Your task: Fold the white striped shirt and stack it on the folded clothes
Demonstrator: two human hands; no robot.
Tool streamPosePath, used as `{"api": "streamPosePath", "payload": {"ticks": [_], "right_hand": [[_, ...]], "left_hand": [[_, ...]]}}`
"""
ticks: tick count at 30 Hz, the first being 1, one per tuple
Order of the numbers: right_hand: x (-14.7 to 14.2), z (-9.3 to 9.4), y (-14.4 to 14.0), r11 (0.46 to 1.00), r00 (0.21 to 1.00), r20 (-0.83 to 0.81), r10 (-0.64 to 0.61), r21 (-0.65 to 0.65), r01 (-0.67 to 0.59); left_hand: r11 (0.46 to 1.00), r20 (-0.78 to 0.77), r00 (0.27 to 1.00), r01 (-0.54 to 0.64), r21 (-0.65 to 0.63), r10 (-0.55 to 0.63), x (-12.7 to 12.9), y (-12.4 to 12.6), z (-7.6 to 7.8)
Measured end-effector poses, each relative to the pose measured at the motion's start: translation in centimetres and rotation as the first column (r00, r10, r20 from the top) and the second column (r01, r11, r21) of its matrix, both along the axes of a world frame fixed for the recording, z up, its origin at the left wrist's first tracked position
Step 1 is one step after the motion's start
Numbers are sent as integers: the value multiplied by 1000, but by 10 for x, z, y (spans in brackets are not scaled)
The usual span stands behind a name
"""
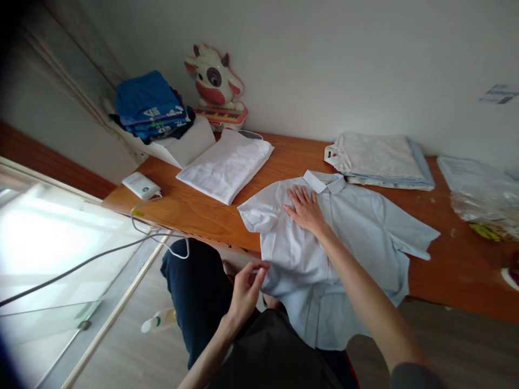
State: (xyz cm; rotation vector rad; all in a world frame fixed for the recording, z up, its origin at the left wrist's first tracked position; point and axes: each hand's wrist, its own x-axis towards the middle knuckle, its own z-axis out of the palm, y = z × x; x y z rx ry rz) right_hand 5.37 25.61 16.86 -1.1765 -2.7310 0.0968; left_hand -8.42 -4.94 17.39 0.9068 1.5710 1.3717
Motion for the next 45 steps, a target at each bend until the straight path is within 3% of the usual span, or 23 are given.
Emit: {"api": "streamPosePath", "payload": {"ticks": [4,7,10,15,18,21,23,25,27,29,31,33,35,39,42,45], "right_hand": [[10,1,-20,999,999,10,41,16,-41],[19,0,-35,998,998,5,65,14,-65],[25,0,-49,996,996,6,86,4,-86],[30,2,-70,992,992,-14,122,3,-122],[26,3,-77,991,991,-44,130,-15,-131],[18,5,-74,991,985,-127,115,-53,-122],[13,7,-65,991,959,-278,59,-103,-90],[12,9,-51,975,864,-496,-87,-218,-28],[17,11,-35,915,705,-650,-283,-403,-5],[26,12,-21,821,615,-676,-405,-565,-81],[37,12,-12,765,637,-657,-403,-624,-160],[45,12,-9,791,713,-632,-304,-584,-180],[49,14,-11,859,798,-577,-174,-485,-163],[36,33,-25,972,923,-383,40,-201,-126],[10,49,-40,996,940,-332,74,-30,-89],[-17,48,-49,989,946,-293,135,-11,-145]], "left_hand": [[974,249,942,-219,-51,224,15,36,-13],[932,231,903,-349,-103,363,21,38,-29],[897,228,867,-434,-86,442,23,30,-34],[936,277,895,-348,-58,350,16,21,-12],[933,101,929,-359,16,355,5,27,5],[912,-145,907,-369,179,395,-3,44,24],[925,-278,903,-246,290,328,0,59,38],[942,-433,897,65,330,90,10,74,52],[893,-567,808,363,265,-160,22,84,62],[870,-628,735,458,184,-255,32,88,64],[902,-641,735,404,153,-221,33,84,57],[935,-648,746,323,149,-155,28,75,44],[950,-658,746,267,160,-99,20,64,30],[945,-714,693,293,147,-104,15,45,10],[937,-786,599,340,77,-153,23,40,8],[945,-833,533,325,38,-150,27,39,10]]}}
